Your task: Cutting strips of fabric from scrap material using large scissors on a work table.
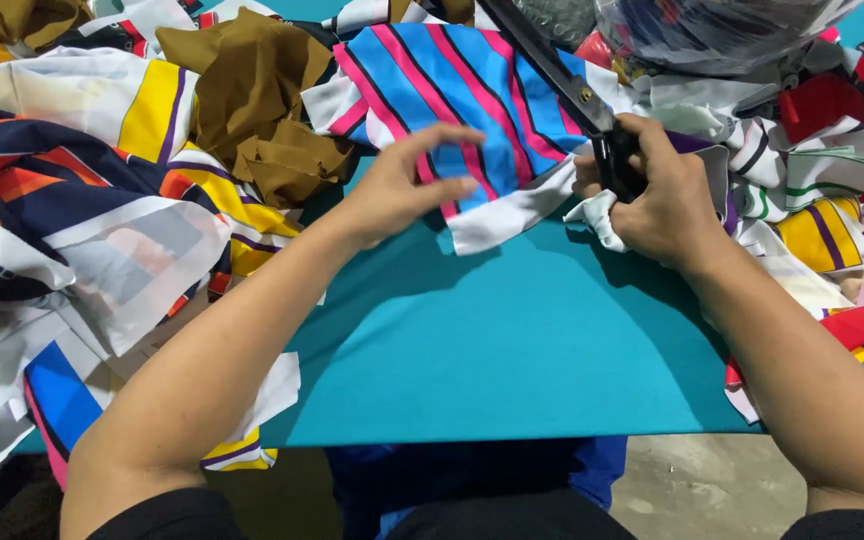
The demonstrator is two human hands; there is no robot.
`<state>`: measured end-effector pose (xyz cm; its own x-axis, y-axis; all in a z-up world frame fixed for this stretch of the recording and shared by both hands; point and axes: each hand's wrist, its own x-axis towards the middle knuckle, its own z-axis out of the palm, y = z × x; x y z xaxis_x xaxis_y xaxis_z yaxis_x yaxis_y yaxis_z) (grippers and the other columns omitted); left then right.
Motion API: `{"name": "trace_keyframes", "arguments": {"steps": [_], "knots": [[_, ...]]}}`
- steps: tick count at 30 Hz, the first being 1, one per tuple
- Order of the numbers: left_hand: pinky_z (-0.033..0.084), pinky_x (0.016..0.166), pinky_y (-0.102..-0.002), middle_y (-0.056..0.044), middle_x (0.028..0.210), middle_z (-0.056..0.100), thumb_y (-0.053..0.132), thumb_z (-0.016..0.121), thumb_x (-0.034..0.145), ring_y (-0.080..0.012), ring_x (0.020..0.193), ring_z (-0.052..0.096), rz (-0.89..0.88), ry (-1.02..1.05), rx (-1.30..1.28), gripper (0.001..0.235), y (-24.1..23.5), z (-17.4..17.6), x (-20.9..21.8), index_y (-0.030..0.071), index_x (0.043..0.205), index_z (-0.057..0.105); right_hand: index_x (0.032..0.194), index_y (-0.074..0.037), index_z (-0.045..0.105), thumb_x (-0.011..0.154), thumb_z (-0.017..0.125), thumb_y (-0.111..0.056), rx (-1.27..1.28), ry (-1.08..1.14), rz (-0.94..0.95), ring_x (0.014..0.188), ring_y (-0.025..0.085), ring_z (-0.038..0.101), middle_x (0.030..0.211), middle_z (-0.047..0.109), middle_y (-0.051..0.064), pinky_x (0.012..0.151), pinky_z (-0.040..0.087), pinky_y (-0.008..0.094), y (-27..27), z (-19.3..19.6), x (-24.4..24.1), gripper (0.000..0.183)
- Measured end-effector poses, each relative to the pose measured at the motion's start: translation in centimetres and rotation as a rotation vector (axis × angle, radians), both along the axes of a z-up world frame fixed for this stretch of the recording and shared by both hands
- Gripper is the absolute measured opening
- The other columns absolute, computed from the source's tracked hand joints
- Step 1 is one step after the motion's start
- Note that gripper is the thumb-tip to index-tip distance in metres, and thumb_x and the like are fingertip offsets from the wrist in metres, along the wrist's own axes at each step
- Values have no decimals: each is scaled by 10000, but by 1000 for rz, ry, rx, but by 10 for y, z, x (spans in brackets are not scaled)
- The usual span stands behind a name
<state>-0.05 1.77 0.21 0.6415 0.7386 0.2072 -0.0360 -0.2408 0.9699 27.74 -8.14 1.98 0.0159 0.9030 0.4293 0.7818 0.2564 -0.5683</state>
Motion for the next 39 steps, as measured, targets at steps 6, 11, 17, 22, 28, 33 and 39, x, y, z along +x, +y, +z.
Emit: {"name": "trace_keyframes", "arguments": {"steps": [6,11,17,22,28,33,39], "knots": [[659,891,-347,-31,1389,606,60,730,955,-141,1091,686,63,-74,-93,488,-8,4,5,249,1395,638,1380,22,625,816,841,13,-21,4,6,843,426,738,832,727,212,745,545,360,2,-4,10,604],[495,1064,-527,-130,1259,721,159,752,921,-388,1276,619,29,180,169,394,-20,10,9,151,1310,685,1360,57,619,828,871,6,-3,-3,21,852,450,736,867,736,243,771,563,416,3,0,12,592],[493,1076,-490,-98,1320,687,100,605,1050,-289,1254,630,-4,54,127,331,-16,-7,9,181,1370,627,1361,50,622,818,934,-84,29,37,52,930,407,741,919,745,229,818,569,423,3,3,13,641],[522,1130,-420,-59,1308,686,30,675,971,-262,1304,640,-87,51,207,312,-16,5,8,141,1262,656,1415,139,481,880,853,-114,47,-98,183,1121,385,725,1244,728,267,1012,577,455,9,9,21,699],[434,1198,-526,-115,1494,584,58,648,905,-335,1451,520,-145,111,188,515,-11,-2,2,170,1403,580,1447,162,508,922,903,-56,176,-244,258,1038,384,764,1198,763,289,867,624,431,37,20,16,693],[544,1085,-433,-80,1395,657,283,654,1008,-289,1335,632,-69,54,267,407,-17,-7,7,147,1386,585,1345,184,472,903,940,-9,159,-148,371,1062,420,752,1129,739,306,923,609,487,58,53,-6,672],[518,1120,-451,-106,1496,573,219,706,845,-312,1384,573,-110,72,130,655,-10,-6,3,153,1458,486,1463,60,321,1104,546,-127,-381,351,394,606,290,684,1188,667,310,366,492,294,63,80,-55,463]]}}
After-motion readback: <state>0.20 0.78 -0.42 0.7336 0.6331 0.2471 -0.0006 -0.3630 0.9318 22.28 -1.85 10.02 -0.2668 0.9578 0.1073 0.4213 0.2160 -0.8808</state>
